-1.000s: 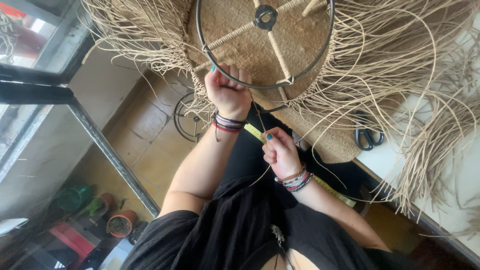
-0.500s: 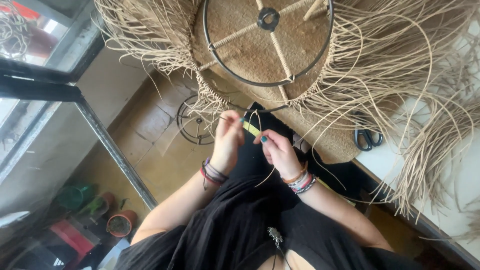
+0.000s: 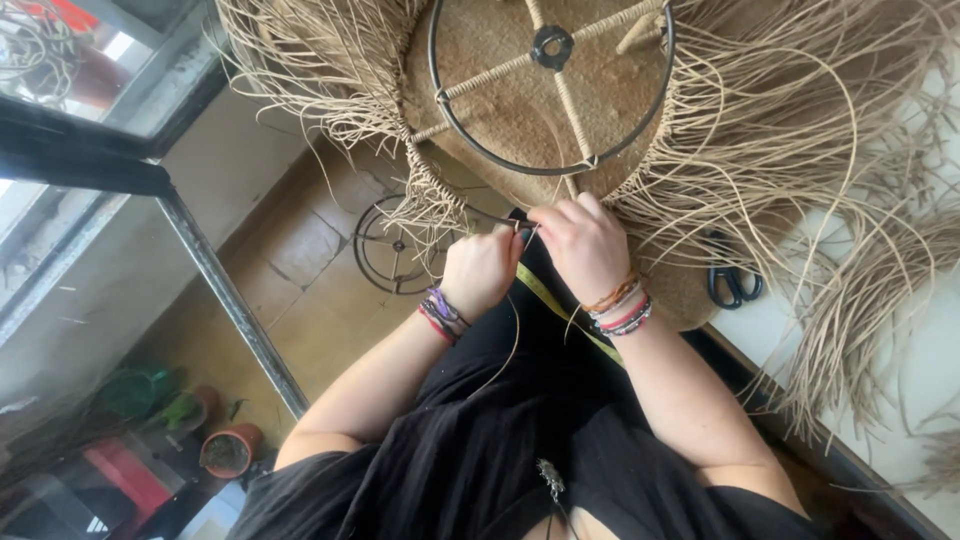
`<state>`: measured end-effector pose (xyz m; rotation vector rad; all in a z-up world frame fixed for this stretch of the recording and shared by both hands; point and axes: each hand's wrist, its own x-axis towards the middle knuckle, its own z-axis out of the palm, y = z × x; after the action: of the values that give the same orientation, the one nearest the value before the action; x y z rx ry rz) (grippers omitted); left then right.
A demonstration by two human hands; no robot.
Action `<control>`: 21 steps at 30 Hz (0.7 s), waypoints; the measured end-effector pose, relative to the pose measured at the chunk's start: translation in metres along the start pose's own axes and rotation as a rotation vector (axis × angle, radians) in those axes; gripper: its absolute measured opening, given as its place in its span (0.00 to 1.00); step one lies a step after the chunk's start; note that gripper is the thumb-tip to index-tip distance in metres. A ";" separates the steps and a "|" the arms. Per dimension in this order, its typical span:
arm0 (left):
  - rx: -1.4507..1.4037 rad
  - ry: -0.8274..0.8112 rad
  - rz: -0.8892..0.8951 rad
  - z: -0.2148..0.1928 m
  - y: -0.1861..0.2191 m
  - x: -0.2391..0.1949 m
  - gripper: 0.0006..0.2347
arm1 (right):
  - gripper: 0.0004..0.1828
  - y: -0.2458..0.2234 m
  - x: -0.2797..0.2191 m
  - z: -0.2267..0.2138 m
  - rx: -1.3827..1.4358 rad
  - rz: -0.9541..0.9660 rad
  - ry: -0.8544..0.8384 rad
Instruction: The person sits on the floor and weaves natural fiber strands through a circular metal frame. They repeatedly pull strands through the frame and secure them by hand, gradually building up a woven pattern around the structure.
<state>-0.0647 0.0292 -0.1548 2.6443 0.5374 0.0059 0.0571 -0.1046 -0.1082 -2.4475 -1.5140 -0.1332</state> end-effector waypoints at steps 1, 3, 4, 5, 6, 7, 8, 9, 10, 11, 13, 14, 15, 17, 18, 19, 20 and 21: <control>0.002 -0.002 -0.003 -0.003 -0.004 0.003 0.13 | 0.17 0.000 -0.001 0.001 0.004 -0.001 -0.001; -0.371 -0.235 -0.045 -0.009 -0.009 0.010 0.17 | 0.23 0.002 -0.004 0.003 0.053 0.063 0.096; -0.370 -0.236 -0.044 -0.020 -0.007 0.008 0.17 | 0.23 0.000 -0.005 0.001 0.052 0.064 0.096; -0.487 -0.268 -0.043 -0.031 -0.006 0.008 0.17 | 0.29 0.000 -0.003 -0.001 0.098 0.099 0.096; -0.604 -0.300 -0.041 -0.042 -0.005 0.009 0.17 | 0.36 -0.001 -0.001 -0.003 0.144 0.134 0.096; -0.604 -0.302 -0.042 -0.047 -0.016 0.008 0.17 | 0.36 0.000 -0.001 -0.001 0.145 0.135 0.095; -0.575 -0.315 -0.102 -0.052 -0.026 0.008 0.17 | 0.35 0.002 -0.002 0.002 0.132 0.134 0.089; -0.546 -0.329 -0.164 -0.056 -0.037 0.007 0.17 | 0.33 0.002 -0.004 0.005 0.121 0.133 0.081; -0.545 -0.332 -0.166 -0.065 -0.045 0.006 0.17 | 0.33 0.002 -0.004 0.003 0.123 0.134 0.079; -0.529 -0.371 -0.210 -0.075 -0.053 0.007 0.18 | 0.30 0.002 -0.004 0.000 0.128 0.091 0.110; -0.511 -0.409 -0.251 -0.068 -0.078 0.002 0.19 | 0.28 -0.002 -0.004 -0.006 0.131 0.048 0.144; -0.302 -0.354 -0.235 -0.051 -0.094 -0.002 0.16 | 0.28 -0.006 -0.005 -0.009 0.171 0.030 0.151; -0.093 -0.303 -0.204 -0.033 -0.109 -0.004 0.15 | 0.28 -0.009 -0.008 -0.014 0.206 0.027 0.161; 0.024 -0.272 -0.175 -0.062 -0.092 -0.017 0.16 | 0.24 -0.027 -0.014 -0.047 0.304 0.009 0.163; 0.137 -0.233 -0.160 -0.075 -0.083 -0.024 0.18 | 0.21 -0.036 -0.019 -0.064 0.409 -0.023 0.162; 0.138 -0.238 -0.137 -0.082 -0.068 -0.025 0.18 | 0.21 -0.033 -0.033 -0.064 0.397 -0.004 0.170; 0.192 -0.211 -0.159 -0.090 -0.054 -0.027 0.17 | 0.17 -0.030 -0.048 -0.064 0.341 -0.011 0.197; 0.244 -0.185 -0.183 -0.097 -0.040 -0.031 0.16 | 0.14 -0.028 -0.063 -0.064 0.286 -0.019 0.220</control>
<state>-0.1165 0.0916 -0.0820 2.7786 0.7548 -0.3777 0.0075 -0.1650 -0.0551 -2.1200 -1.3582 -0.1705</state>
